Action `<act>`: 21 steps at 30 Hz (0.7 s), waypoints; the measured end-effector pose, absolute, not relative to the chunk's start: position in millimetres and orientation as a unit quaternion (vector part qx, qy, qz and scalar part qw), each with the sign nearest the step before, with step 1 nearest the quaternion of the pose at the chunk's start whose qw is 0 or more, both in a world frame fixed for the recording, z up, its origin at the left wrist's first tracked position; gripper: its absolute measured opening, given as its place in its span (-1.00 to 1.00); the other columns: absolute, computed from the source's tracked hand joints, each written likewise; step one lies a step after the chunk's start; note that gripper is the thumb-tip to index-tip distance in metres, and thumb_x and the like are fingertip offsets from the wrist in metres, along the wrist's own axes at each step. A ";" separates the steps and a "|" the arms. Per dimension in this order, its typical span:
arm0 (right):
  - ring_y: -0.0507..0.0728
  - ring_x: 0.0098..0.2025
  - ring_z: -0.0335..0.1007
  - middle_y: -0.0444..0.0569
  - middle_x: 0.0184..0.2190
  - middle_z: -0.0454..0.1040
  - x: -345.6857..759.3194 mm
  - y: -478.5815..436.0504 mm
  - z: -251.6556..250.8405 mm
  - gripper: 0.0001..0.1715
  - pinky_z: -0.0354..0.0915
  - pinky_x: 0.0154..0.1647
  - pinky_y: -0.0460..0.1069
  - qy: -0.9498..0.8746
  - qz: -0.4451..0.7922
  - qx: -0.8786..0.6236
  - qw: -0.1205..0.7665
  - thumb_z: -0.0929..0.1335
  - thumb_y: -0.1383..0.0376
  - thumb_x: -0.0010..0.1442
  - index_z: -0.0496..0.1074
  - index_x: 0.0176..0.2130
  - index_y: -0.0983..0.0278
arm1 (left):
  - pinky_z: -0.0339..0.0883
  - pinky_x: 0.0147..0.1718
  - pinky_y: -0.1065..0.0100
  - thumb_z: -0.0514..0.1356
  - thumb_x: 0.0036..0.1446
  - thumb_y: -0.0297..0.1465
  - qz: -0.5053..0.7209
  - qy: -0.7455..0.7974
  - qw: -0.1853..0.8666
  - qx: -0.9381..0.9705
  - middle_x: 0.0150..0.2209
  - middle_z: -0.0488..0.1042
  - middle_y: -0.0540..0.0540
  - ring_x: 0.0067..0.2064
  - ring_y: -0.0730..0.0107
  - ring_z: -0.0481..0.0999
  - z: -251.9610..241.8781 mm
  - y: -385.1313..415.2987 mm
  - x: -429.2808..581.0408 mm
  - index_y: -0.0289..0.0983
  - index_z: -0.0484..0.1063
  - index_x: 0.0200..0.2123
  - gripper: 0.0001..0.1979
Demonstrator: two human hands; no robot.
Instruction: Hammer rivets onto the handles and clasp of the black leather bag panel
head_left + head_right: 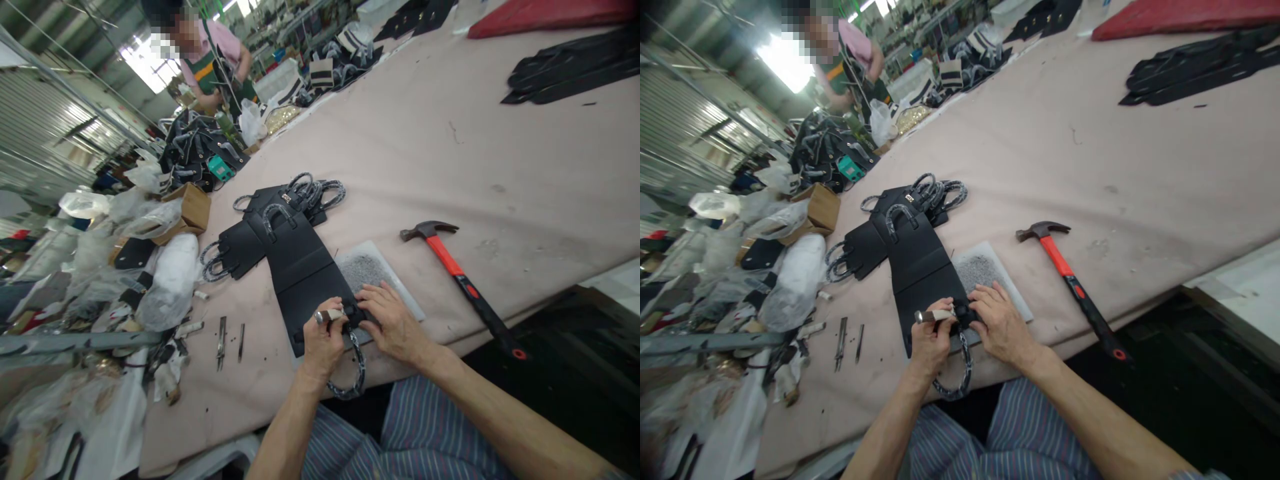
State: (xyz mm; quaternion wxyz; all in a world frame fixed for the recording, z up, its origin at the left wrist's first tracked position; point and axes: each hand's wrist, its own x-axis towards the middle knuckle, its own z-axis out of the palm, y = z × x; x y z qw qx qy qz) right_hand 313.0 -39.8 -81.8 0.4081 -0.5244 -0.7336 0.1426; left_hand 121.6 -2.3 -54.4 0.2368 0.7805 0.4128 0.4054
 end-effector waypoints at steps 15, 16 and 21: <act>0.33 0.20 0.35 0.15 0.12 0.46 338.4 -45.6 -64.2 -0.70 0.29 0.25 0.35 -0.720 0.104 -0.540 0.424 0.34 0.37 0.25 0.44 -0.01 0.28 | 0.53 0.06 0.14 0.19 0.17 -0.56 0.394 0.436 0.271 0.763 -0.10 0.64 -0.14 -0.01 0.20 0.65 -50.9 -2.3 126.6 -0.23 0.50 -0.18 -0.81; 0.34 0.19 0.35 0.17 0.12 0.46 351.6 -49.0 -62.5 -0.70 0.30 0.23 0.32 -0.700 0.074 -0.570 0.424 0.33 0.34 0.26 0.44 0.00 0.29 | 0.53 0.05 0.16 0.19 0.16 -0.57 0.393 0.434 0.280 0.761 -0.10 0.64 -0.14 -0.02 0.21 0.65 -50.4 -1.9 127.4 -0.23 0.50 -0.19 -0.81; 0.47 0.03 0.40 0.35 -0.04 0.47 430.0 -71.0 -67.9 -0.53 0.34 0.08 0.31 -0.599 0.000 -0.773 0.210 0.34 0.17 0.23 0.43 0.03 0.43 | 0.52 0.02 0.20 0.20 0.14 -0.59 0.398 0.433 0.306 0.748 -0.15 0.63 -0.12 -0.04 0.22 0.65 -49.7 -0.6 129.0 -0.24 0.51 -0.21 -0.81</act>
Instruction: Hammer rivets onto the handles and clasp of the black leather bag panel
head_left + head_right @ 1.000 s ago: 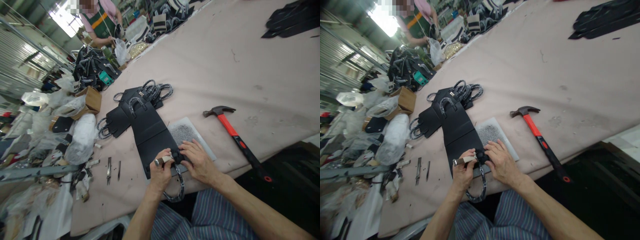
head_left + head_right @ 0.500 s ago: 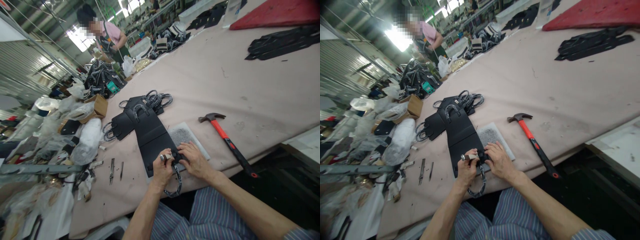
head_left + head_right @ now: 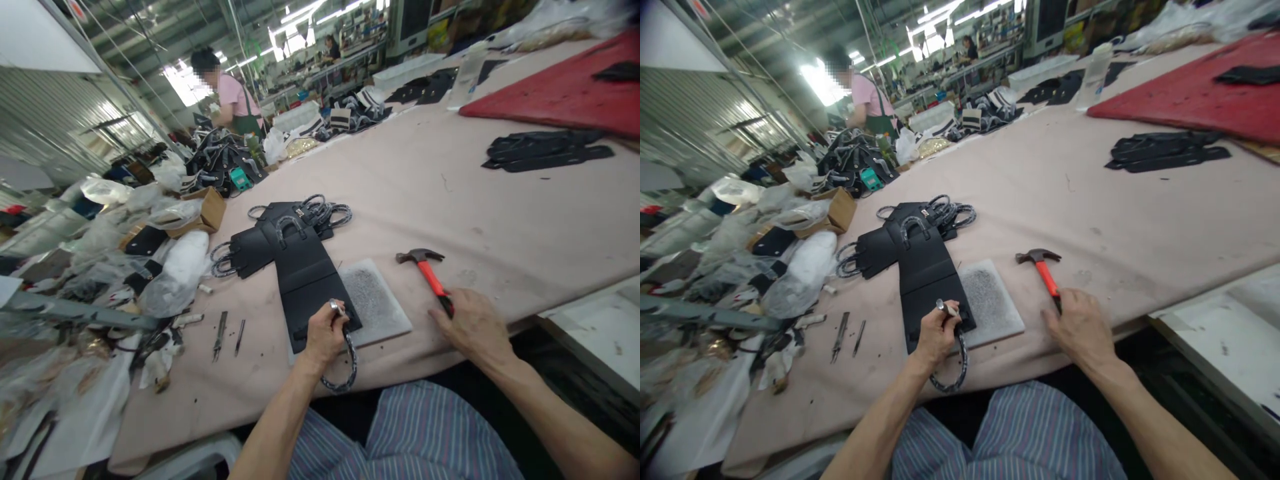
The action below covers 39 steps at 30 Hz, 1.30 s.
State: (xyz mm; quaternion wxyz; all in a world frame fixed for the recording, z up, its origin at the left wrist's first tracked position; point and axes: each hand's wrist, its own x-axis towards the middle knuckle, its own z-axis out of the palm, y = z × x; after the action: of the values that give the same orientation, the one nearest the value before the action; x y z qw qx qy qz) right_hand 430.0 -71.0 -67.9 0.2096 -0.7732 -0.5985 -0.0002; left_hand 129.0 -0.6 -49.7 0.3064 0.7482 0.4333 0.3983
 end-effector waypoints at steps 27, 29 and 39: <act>0.25 -0.34 0.40 -0.01 -0.47 0.39 462.7 -58.7 -55.9 -0.71 0.28 -0.35 0.06 -0.335 0.389 -0.812 0.279 0.42 0.28 -0.12 0.38 -0.31 0.23 | 0.52 -0.02 0.22 0.19 0.14 -0.60 0.396 0.423 0.297 0.759 -0.16 0.62 -0.11 -0.09 0.24 0.63 -51.7 -1.3 127.5 -0.23 0.50 -0.19 -0.78; 0.17 -0.43 0.36 -0.04 -0.49 0.38 456.1 -53.6 -47.7 -0.77 0.31 -0.43 0.03 -0.318 0.456 -0.774 0.304 0.40 0.28 -0.08 0.34 -0.34 0.23 | 0.51 -0.04 0.24 0.19 0.14 -0.60 0.376 0.437 0.302 0.759 -0.18 0.61 -0.10 -0.12 0.25 0.62 -49.2 -1.0 128.3 -0.22 0.50 -0.21 -0.79; 0.01 -0.68 0.04 -0.20 -0.58 0.17 400.8 -60.4 53.0 -0.53 0.00 -0.70 -0.08 -0.404 0.438 -0.693 0.406 0.18 -0.13 0.35 0.29 -0.30 0.18 | 0.45 -0.12 0.31 0.21 0.11 -0.61 0.372 0.454 0.324 0.742 -0.25 0.59 -0.05 -0.19 0.28 0.59 -44.0 -1.8 130.7 -0.22 0.51 -0.27 -0.81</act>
State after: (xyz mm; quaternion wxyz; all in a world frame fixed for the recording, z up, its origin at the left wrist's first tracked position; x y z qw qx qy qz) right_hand 400.8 -60.4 53.0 0.4062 -0.6931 -0.4038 0.4377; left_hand 130.7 -1.8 -44.0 0.3237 0.7422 0.4538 0.3720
